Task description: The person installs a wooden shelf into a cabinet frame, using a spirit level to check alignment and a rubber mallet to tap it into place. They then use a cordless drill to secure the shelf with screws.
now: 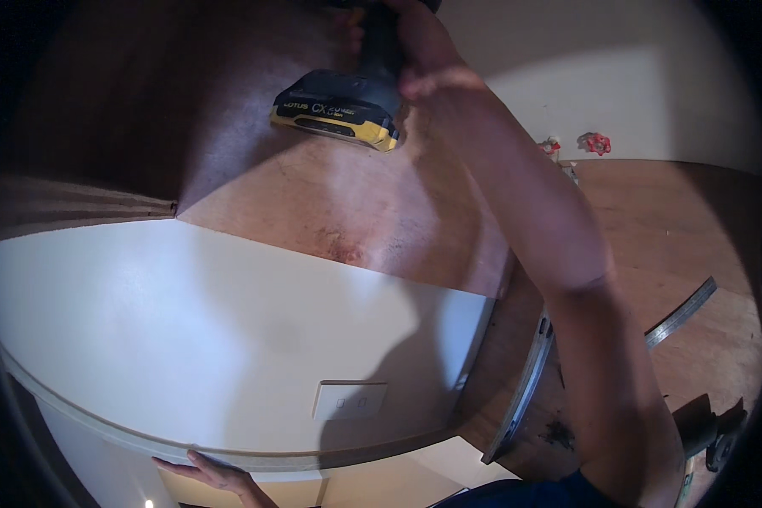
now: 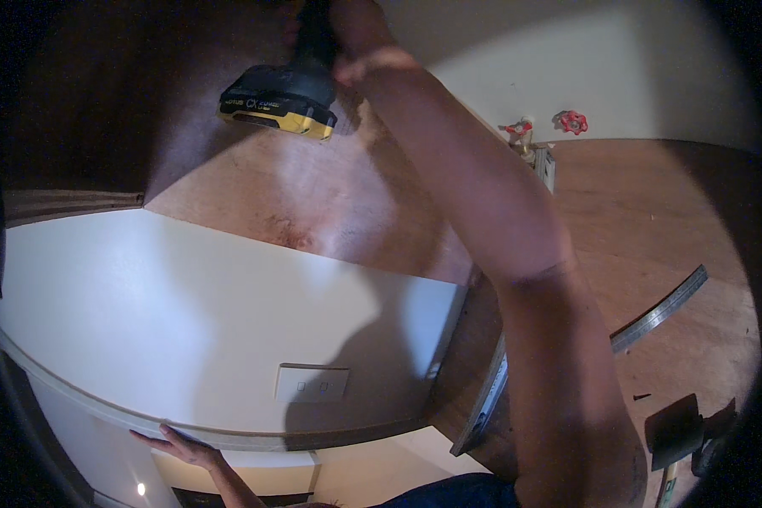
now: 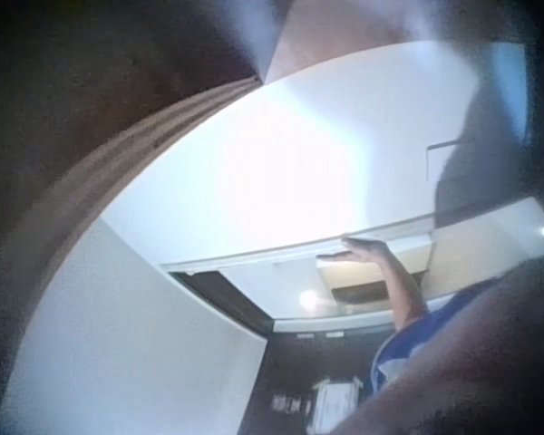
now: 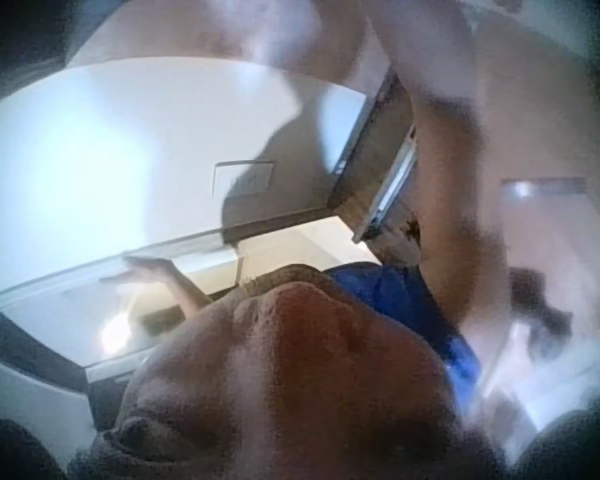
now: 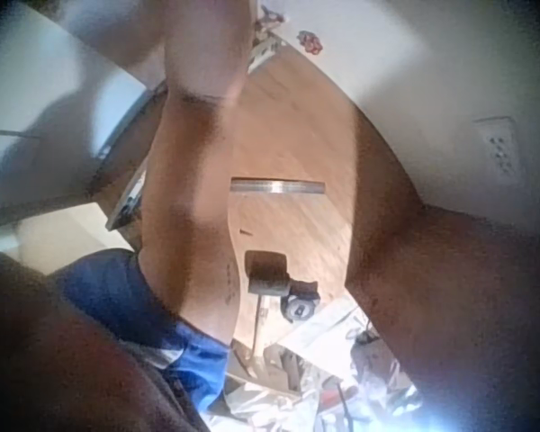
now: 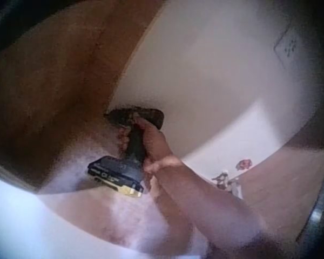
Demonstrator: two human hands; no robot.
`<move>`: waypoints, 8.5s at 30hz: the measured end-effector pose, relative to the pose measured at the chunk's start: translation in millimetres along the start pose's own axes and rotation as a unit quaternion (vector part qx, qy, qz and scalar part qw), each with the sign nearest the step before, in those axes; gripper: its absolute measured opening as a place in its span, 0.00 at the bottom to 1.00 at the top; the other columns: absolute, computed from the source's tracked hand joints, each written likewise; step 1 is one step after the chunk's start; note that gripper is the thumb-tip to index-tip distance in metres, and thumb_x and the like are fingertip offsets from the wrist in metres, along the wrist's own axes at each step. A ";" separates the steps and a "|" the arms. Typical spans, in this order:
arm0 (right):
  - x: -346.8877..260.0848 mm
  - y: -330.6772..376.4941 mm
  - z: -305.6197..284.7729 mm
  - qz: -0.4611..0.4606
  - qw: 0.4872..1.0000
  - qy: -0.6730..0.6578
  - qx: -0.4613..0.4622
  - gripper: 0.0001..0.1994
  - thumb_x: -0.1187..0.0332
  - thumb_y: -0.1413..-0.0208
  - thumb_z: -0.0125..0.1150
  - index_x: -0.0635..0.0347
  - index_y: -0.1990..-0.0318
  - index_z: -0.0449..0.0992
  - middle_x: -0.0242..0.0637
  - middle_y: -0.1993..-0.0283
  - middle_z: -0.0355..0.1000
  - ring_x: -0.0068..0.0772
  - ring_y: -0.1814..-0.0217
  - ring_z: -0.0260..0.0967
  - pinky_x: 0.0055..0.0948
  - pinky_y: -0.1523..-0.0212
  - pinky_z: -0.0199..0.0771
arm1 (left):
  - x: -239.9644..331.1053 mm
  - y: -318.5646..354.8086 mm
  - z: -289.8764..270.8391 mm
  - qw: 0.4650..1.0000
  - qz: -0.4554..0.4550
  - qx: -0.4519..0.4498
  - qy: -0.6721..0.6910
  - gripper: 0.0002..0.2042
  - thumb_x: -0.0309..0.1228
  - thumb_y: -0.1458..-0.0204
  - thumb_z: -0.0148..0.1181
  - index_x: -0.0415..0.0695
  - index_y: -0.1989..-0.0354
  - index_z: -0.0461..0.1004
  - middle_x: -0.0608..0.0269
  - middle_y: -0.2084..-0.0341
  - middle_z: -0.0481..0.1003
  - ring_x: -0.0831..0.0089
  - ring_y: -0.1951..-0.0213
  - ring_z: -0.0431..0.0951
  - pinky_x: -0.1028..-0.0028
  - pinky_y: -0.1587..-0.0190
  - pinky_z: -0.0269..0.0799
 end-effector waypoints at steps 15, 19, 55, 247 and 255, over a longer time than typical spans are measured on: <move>4.4 3.4 14.7 0.066 0.993 -0.046 -0.080 0.21 0.48 0.32 0.54 0.55 0.69 0.70 0.37 0.76 0.69 0.34 0.78 0.68 0.35 0.74 0.75 | 3.7 0.1 0.5 1.000 -0.003 0.020 -0.022 0.42 0.55 0.34 0.54 0.52 0.19 0.41 0.47 0.22 0.43 0.47 0.25 0.52 0.49 0.28 0.57; -2.3 -5.8 21.4 0.044 0.998 -0.014 -0.043 0.22 0.46 0.31 0.54 0.56 0.69 0.69 0.36 0.76 0.68 0.34 0.77 0.68 0.35 0.72 0.74 | 0.8 1.3 1.5 1.000 -0.015 0.014 0.002 0.41 0.53 0.34 0.54 0.52 0.19 0.41 0.47 0.22 0.42 0.47 0.25 0.52 0.49 0.27 0.55; 18.8 -8.3 3.2 -0.040 0.988 -0.144 -0.029 0.24 0.45 0.29 0.51 0.62 0.50 0.68 0.42 0.66 0.75 0.33 0.72 0.73 0.30 0.70 0.81 | -1.0 -1.5 -8.6 0.998 0.016 0.052 -0.030 0.41 0.51 0.34 0.56 0.41 0.22 0.47 0.42 0.25 0.51 0.47 0.28 0.58 0.51 0.27 0.56; 4.7 -3.1 45.3 -0.118 0.990 -0.079 -0.008 0.17 0.56 0.27 0.47 0.60 0.63 0.70 0.39 0.73 0.66 0.37 0.71 0.64 0.36 0.67 0.70 | 16.4 5.9 6.9 0.998 -0.048 0.023 0.035 0.42 0.54 0.33 0.50 0.42 0.20 0.39 0.45 0.22 0.43 0.49 0.24 0.50 0.52 0.25 0.50; 7.0 1.1 35.3 -0.087 0.993 -0.073 0.016 0.17 0.54 0.29 0.50 0.60 0.61 0.69 0.40 0.74 0.67 0.37 0.72 0.68 0.35 0.69 0.74 | 6.9 4.0 -0.9 0.998 -0.049 0.022 0.034 0.44 0.54 0.35 0.55 0.42 0.20 0.40 0.45 0.22 0.43 0.48 0.25 0.51 0.51 0.26 0.51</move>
Point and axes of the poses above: each hand's wrist, its own y-axis away from the middle knuckle, its own z-axis out of the palm, x = y × z, the point moved 8 cm from there along -y, towards the middle knuckle
